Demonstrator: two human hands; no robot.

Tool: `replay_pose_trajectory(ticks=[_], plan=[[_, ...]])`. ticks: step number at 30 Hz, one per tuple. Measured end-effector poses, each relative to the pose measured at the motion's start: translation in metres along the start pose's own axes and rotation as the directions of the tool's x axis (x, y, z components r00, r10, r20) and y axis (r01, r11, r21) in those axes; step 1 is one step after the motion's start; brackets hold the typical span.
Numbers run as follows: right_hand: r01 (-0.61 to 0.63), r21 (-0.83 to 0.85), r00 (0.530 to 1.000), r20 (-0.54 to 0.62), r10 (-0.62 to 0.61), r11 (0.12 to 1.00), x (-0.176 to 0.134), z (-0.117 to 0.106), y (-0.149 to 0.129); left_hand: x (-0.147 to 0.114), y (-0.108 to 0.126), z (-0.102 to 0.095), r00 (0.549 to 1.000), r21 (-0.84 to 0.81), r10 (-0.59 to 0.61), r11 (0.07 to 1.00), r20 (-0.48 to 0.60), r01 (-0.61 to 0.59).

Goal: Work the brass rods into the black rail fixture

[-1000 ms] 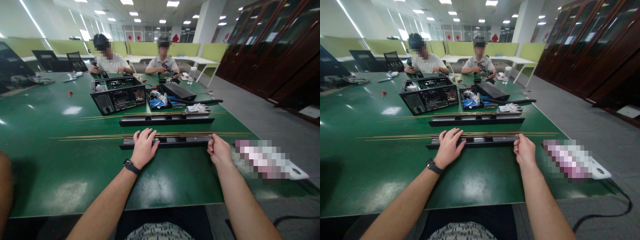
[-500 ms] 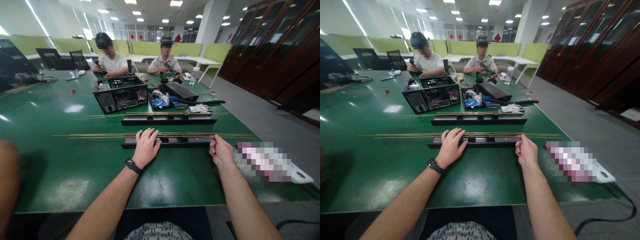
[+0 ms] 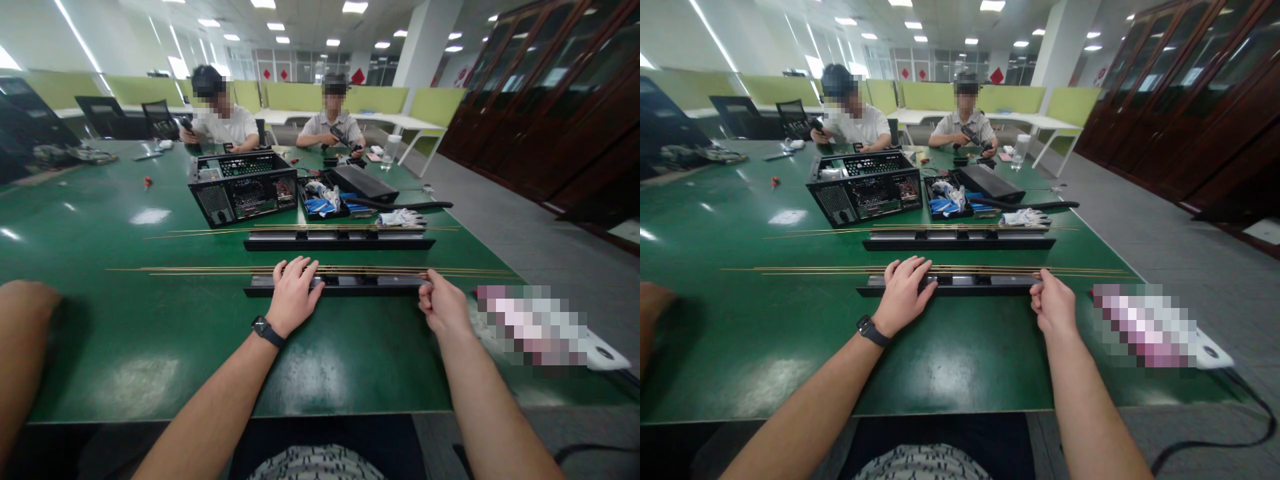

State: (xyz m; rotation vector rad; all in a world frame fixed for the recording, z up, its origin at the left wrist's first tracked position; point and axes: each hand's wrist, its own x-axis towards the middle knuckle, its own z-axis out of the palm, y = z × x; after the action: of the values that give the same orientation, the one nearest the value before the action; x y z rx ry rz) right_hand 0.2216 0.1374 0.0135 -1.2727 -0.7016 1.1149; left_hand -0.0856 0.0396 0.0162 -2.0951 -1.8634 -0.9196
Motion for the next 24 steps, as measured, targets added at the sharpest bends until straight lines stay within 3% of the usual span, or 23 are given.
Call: replay_pose_trajectory(ticks=[3,10,17,24], plan=[[0.000,-0.013,0.997,0.080,0.001,1.000,-0.0004,-0.0002,0.0017,0.0000,-0.0002,0.0002,1.000,0.004,0.002,1.000,-0.001,-0.002],[0.009,0.027,0.999,-0.042,-0.008,1.000,0.0022,-0.0003,-0.0010,-0.0005,-0.0014,0.0013,1.000,0.001,0.010,1.000,-0.010,-0.010],[0.020,-0.019,0.999,0.044,-0.019,1.000,-0.0003,-0.0004,0.0011,-0.0003,0.0004,-0.0009,1.000,-0.003,0.006,1.000,-0.006,-0.006],[0.041,0.011,0.995,-0.090,-0.040,0.999,0.0029,-0.0002,-0.0014,-0.0005,0.0001,-0.0012,1.000,-0.002,0.003,1.000,-0.002,-0.003]])
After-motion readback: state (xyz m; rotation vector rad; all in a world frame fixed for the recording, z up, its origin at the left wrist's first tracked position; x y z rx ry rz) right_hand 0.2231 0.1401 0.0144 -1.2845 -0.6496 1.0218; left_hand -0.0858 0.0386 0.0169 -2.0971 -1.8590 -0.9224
